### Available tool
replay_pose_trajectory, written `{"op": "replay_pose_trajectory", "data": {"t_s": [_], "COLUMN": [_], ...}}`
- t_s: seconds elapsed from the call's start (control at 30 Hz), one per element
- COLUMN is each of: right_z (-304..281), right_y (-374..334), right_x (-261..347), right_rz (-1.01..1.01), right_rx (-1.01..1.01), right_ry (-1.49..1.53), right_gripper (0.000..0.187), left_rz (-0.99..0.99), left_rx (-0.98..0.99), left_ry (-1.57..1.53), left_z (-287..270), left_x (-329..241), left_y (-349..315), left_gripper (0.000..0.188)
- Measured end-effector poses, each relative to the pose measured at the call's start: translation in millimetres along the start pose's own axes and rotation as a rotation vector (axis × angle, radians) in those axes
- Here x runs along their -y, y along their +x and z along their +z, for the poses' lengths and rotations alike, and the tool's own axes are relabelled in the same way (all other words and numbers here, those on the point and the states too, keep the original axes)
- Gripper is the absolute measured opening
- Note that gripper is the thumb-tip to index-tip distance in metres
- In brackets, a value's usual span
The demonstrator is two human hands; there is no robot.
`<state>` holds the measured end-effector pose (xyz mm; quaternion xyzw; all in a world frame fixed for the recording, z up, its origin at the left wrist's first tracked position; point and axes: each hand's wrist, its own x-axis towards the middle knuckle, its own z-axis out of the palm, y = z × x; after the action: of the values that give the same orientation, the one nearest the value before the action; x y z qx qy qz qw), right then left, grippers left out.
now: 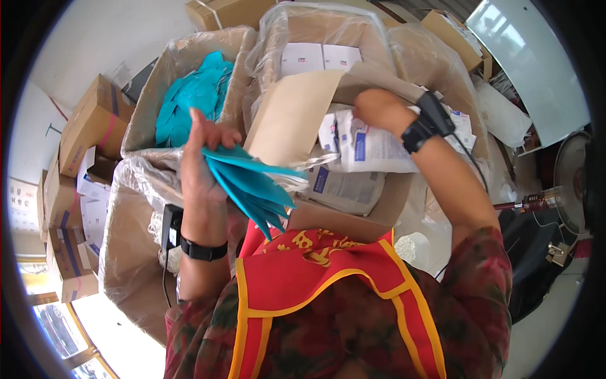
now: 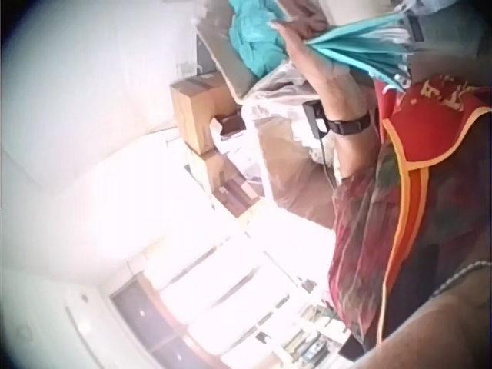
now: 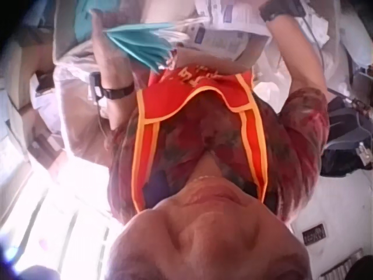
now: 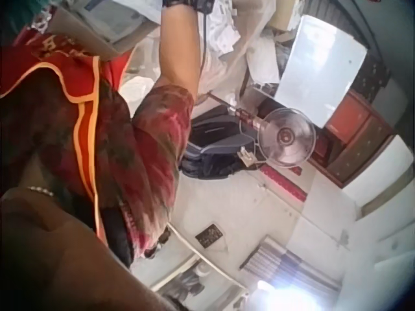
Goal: The recorder is sorting and packing teal-colored face masks into a box.
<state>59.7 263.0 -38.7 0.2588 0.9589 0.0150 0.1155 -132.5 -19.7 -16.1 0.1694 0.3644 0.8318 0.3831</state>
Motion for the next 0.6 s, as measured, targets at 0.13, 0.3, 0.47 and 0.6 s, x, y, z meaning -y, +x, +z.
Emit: {"op": "replay_pose_trajectory", "data": {"t_s": [0.13, 0.3, 0.47, 0.6], "right_z": [2, -45, -6, 52], "right_y": [-19, -106, -184, -204], "right_x": [22, -20, -178, -312], "right_rz": [-0.107, -0.043, 0.473, 0.678], "right_rx": [-0.066, -0.114, -0.578, -0.773], "right_ry": [0.054, 0.88, 1.271, 1.288], "right_gripper": [0.02, 0.015, 0.015, 0.024], "left_rz": [0.063, 0.151, 0.185, 0.143], "left_rx": [-0.212, -0.141, -0.249, -0.18], "left_ry": [-0.106, -0.002, 0.063, 0.144], "left_z": [-8, -42, -20, 3], "left_x": [-9, -55, -69, -52], "left_y": [-2, 3, 13, 23], "left_gripper": [0.048, 0.05, 0.046, 0.041]}}
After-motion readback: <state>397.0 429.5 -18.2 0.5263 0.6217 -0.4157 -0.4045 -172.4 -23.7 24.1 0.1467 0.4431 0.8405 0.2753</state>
